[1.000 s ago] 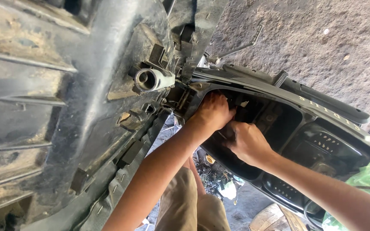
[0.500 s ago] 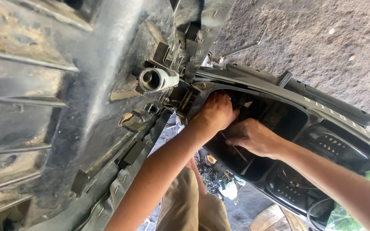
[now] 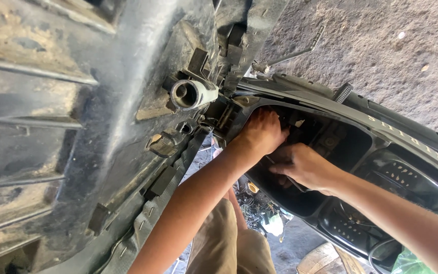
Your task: The person works on a motorcycle battery located under the seat, using a screwdriver to tighten connections on the battery terminals. The person's hands are visible manipulating the tool and wires within the battery compartment.
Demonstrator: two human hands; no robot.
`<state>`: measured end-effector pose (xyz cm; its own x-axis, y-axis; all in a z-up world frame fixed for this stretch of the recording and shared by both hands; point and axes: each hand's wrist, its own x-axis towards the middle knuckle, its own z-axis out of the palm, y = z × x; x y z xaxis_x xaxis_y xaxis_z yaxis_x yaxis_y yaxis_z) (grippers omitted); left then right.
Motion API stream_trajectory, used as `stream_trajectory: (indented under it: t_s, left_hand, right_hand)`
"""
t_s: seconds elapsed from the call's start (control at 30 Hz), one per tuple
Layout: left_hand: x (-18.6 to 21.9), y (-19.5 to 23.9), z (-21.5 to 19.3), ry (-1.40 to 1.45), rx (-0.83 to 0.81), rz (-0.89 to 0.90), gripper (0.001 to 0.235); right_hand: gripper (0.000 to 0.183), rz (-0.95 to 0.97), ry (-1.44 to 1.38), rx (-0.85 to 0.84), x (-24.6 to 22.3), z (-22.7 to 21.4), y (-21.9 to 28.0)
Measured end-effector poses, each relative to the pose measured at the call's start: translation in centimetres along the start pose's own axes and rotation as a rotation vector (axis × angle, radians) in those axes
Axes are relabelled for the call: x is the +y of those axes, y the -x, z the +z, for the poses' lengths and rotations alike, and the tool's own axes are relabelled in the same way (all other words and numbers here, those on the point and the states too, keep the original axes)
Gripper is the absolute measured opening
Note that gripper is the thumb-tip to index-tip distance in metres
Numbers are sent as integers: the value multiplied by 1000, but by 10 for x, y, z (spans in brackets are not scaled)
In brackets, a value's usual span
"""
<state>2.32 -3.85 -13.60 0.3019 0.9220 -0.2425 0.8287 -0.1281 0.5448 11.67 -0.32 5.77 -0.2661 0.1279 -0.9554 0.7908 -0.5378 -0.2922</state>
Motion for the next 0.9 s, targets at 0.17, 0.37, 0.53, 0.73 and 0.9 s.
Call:
stream_trajectory:
  t_s: [0.17, 0.37, 0.53, 0.73, 0.9]
  left_hand:
    - [-2, 3, 0, -64, -93, 83, 59]
    - [0, 0, 1, -67, -62, 57, 58]
    - [1, 0, 7, 2, -8, 1, 54]
    - [2, 5, -3, -59, 26, 66, 50]
    - [3, 6, -12, -6, 53, 38, 50]
  right_hand:
    - [28, -105, 339, 208, 5, 0, -6]
    - [25, -494, 455, 189, 13, -8, -14]
    - [25, -84, 63, -10, 5, -10, -11]
    - [29, -50, -374, -130, 37, -5, -29]
    - [26, 29, -306, -12, 18, 4, -12]
